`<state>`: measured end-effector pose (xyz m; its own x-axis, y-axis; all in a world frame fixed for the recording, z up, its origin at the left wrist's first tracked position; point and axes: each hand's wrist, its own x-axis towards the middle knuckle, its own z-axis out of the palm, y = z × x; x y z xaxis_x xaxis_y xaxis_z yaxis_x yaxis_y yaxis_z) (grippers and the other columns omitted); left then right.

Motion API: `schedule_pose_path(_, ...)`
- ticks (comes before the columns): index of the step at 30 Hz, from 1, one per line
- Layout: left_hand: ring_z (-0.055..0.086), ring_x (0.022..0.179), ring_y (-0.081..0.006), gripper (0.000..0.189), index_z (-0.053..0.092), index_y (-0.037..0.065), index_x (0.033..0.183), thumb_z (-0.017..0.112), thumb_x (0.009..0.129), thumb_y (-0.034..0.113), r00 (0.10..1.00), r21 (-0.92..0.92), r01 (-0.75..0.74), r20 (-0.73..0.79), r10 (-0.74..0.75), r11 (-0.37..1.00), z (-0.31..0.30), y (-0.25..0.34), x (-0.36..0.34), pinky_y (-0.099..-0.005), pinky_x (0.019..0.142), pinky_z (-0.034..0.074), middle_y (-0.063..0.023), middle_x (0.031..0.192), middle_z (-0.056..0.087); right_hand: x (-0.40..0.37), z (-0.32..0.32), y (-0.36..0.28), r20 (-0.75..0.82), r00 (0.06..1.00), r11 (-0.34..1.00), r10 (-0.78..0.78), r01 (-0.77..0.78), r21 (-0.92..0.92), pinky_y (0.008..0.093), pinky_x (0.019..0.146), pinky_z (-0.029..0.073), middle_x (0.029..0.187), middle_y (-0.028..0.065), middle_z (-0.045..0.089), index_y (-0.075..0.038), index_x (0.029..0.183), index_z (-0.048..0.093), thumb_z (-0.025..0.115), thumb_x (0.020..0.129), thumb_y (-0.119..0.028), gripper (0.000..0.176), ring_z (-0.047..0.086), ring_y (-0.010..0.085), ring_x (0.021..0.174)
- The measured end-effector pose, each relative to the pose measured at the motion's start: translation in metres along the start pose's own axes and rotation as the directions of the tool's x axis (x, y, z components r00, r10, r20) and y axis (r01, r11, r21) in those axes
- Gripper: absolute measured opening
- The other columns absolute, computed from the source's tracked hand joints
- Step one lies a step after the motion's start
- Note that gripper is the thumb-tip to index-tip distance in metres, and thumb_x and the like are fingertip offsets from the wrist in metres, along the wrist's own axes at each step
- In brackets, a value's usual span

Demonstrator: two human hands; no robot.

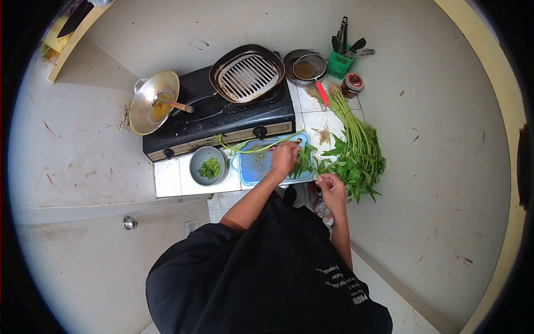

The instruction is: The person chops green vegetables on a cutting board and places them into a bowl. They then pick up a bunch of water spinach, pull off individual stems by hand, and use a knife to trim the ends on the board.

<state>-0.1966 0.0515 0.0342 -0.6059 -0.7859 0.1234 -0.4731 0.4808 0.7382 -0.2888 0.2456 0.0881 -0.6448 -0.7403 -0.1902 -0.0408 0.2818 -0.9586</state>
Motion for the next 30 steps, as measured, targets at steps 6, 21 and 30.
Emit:
schedule_pose_path(6, 0.068, 0.086, -0.0370, 0.013, 0.073, 0.005, 0.088, 0.067, 0.085, 0.016, 0.975, 0.141, 0.221, -0.035, -0.218, 0.965, 0.004, -0.013, 0.001, -0.0460, 0.075, 0.053, -0.0164, 0.088, 0.071, -0.003, 0.007, -0.011, 0.027, 0.999, 1.000, -0.026, 0.027, -0.005, 0.0250, 0.073, 0.049, 0.083, 0.0067, 0.070, 0.003, 0.099, 0.066, 0.062, 0.094, -0.009, 0.014, 0.063, 0.0093, 0.076)
schedule_pose_path(21, 0.063, 0.098, -0.0310, 0.034, 0.066, 0.007, 0.118, 0.067, 0.084, 0.009, 0.966, -0.078, 0.050, 0.256, -0.028, 0.996, 0.006, -0.048, -0.007, -0.0381, 0.085, 0.051, -0.0157, 0.109, 0.066, 0.004, -0.015, 0.002, -0.049, 0.999, 0.995, 0.016, -0.011, 0.100, 0.0247, 0.076, 0.051, 0.088, 0.0087, 0.071, 0.003, 0.104, 0.064, 0.062, 0.097, -0.014, 0.019, 0.064, 0.0107, 0.079)
schedule_pose_path(30, 0.055, 0.112, -0.0184, 0.036, 0.063, 0.004, 0.122, 0.071, 0.090, 0.018, 0.944, -0.501, 0.042, 0.304, 0.130, 0.865, -0.009, -0.019, -0.005, -0.0320, 0.091, 0.047, -0.0101, 0.120, 0.061, 0.001, -0.008, 0.001, -0.044, 0.998, 0.992, 0.039, -0.033, 0.119, 0.0259, 0.076, 0.051, 0.088, 0.0100, 0.071, 0.004, 0.103, 0.065, 0.062, 0.097, -0.016, 0.020, 0.064, 0.0115, 0.079)
